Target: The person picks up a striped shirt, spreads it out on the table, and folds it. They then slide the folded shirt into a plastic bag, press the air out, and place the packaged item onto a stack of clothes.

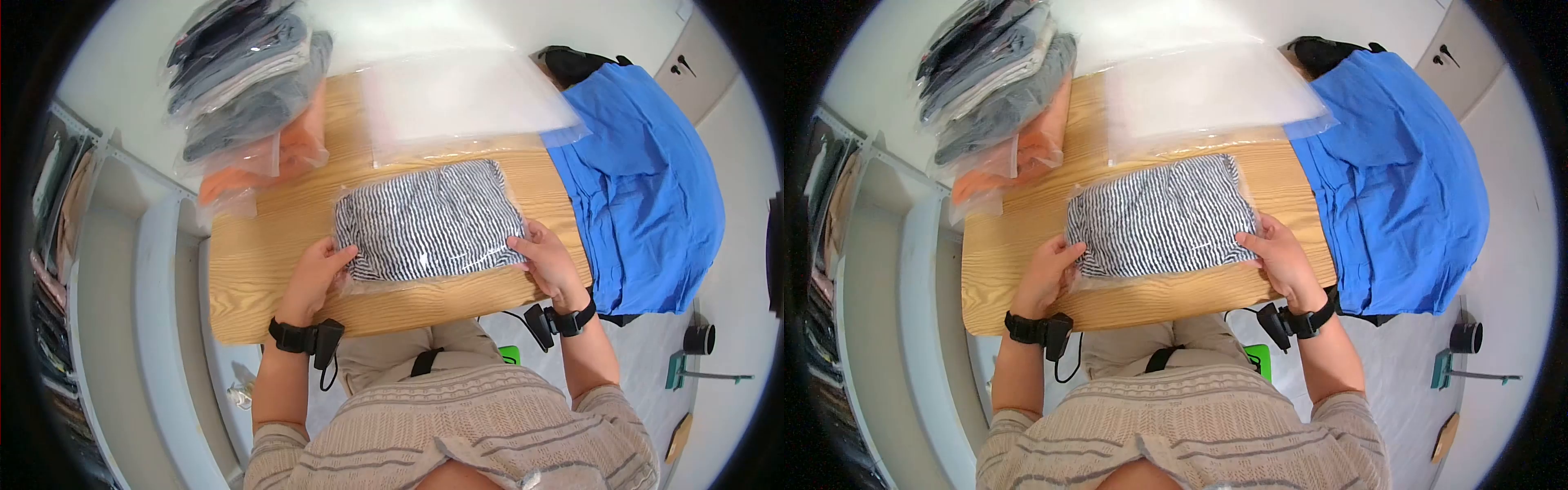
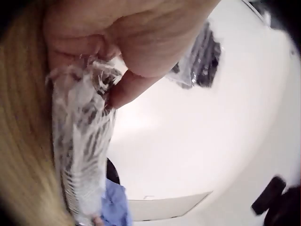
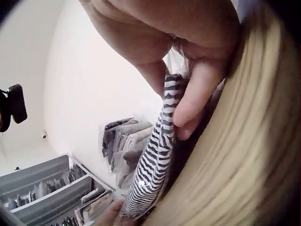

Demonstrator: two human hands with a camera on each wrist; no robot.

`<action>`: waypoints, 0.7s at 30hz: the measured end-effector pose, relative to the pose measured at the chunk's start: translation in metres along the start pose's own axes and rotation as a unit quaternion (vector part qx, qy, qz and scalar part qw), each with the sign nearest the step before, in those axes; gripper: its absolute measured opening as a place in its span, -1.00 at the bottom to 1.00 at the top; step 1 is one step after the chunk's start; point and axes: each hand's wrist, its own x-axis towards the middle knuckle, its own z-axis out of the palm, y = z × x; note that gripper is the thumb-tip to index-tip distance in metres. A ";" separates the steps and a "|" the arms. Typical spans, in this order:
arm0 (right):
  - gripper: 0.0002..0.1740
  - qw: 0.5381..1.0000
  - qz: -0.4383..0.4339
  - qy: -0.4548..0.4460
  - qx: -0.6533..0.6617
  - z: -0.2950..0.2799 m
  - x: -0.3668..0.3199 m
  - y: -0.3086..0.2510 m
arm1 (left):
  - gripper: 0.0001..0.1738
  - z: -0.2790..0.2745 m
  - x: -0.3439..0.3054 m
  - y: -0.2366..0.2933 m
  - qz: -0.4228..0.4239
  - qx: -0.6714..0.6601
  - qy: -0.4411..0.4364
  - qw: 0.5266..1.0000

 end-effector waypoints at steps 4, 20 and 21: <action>-0.62 0.998 0.005 0.025 -0.055 0.000 0.000 0.000 | -0.86 0.003 0.002 0.003 -0.010 -0.238 -0.017 0.971; -0.67 0.992 -0.125 -0.002 0.000 -0.010 -0.031 0.016 | -0.54 0.034 -0.035 0.075 0.154 -0.085 -0.092 0.980; -0.66 0.991 -0.135 0.001 -0.003 -0.008 -0.038 0.016 | -0.52 0.032 -0.040 0.086 0.219 -0.004 -0.095 0.971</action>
